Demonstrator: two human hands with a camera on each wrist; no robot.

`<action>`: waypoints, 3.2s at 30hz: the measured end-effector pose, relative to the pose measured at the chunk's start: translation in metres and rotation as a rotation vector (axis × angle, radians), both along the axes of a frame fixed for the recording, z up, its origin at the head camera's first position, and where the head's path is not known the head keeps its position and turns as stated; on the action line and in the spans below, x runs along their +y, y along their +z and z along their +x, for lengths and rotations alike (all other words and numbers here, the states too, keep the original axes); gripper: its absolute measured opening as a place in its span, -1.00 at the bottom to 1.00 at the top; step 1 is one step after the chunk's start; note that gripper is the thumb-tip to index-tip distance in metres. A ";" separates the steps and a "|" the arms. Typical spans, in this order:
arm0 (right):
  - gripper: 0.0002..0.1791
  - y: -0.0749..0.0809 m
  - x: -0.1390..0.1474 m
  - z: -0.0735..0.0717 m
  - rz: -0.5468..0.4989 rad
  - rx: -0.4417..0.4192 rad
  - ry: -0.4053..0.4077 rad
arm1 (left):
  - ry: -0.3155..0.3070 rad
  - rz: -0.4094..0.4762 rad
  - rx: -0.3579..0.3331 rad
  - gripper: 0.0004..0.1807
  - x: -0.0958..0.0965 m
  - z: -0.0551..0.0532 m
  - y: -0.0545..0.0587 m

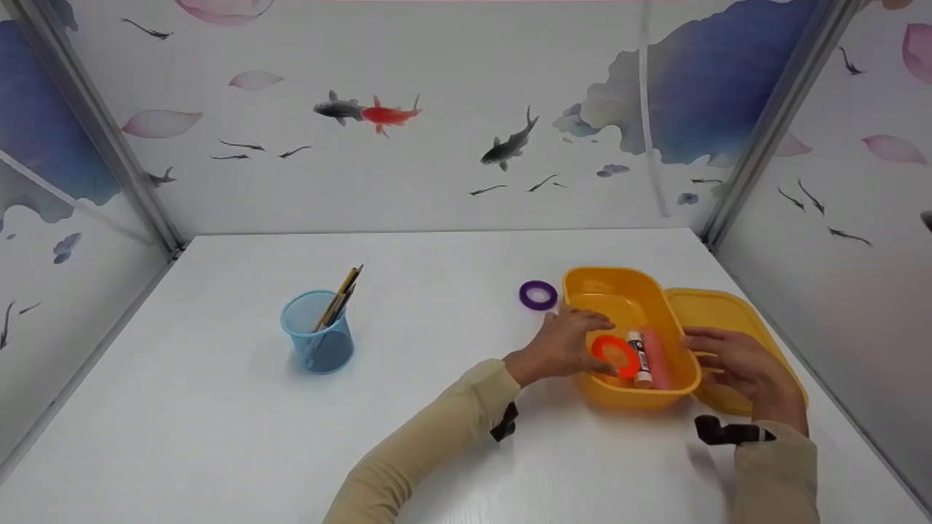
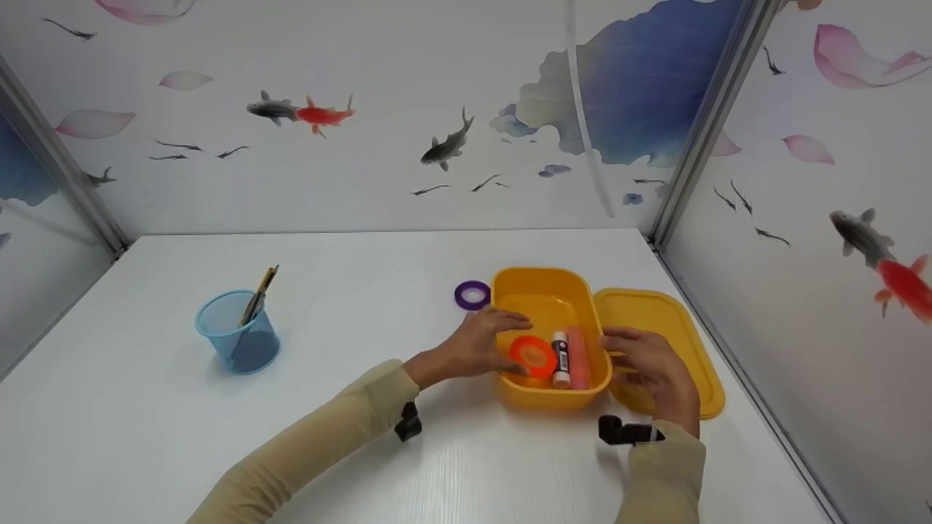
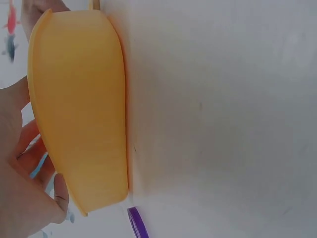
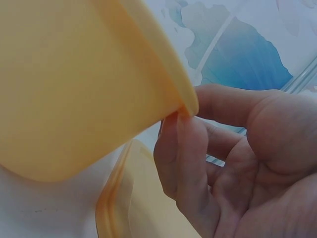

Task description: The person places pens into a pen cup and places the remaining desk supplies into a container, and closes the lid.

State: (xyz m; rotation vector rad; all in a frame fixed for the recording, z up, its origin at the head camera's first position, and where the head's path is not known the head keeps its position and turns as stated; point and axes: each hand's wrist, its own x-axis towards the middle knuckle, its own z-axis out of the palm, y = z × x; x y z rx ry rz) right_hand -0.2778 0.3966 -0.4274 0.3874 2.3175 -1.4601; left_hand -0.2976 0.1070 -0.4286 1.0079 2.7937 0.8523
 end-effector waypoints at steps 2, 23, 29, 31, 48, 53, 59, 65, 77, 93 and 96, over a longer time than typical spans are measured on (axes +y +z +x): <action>-0.02 0.001 -0.001 0.000 -0.003 -0.002 0.001 | 0.002 0.014 -0.005 -0.16 -0.002 -0.001 0.000; -0.01 0.000 0.000 0.001 -0.030 -0.005 -0.004 | 0.067 0.188 -0.087 -0.04 -0.034 -0.017 -0.003; -0.03 0.002 -0.001 0.001 -0.031 -0.005 -0.006 | 0.086 0.316 -0.164 -0.06 -0.046 -0.027 -0.008; -0.04 0.002 -0.001 0.001 -0.028 -0.003 -0.002 | 0.105 0.341 -0.173 -0.05 -0.050 -0.030 -0.011; -0.01 0.001 0.004 0.003 -0.027 0.000 0.013 | 0.311 0.393 -0.219 -0.11 -0.069 -0.061 -0.030; -0.01 -0.003 0.002 0.004 -0.035 0.004 0.005 | 0.374 0.401 -0.246 -0.15 -0.065 -0.069 -0.028; -0.04 -0.007 0.000 0.007 -0.036 -0.001 -0.017 | 0.443 0.413 -0.317 -0.19 -0.055 -0.074 -0.029; -0.02 -0.005 -0.001 0.005 -0.030 -0.006 -0.019 | 0.498 0.464 -0.343 -0.21 -0.049 -0.082 -0.027; -0.05 0.000 -0.002 0.001 -0.040 0.007 -0.014 | 0.574 0.567 -0.382 -0.18 -0.047 -0.092 -0.034; -0.02 0.001 0.000 0.003 -0.039 0.013 0.002 | 0.524 0.346 -0.346 -0.03 -0.034 -0.096 -0.036; -0.02 0.000 0.001 0.003 -0.051 0.012 -0.004 | 0.526 0.331 -0.330 -0.07 -0.033 -0.095 -0.038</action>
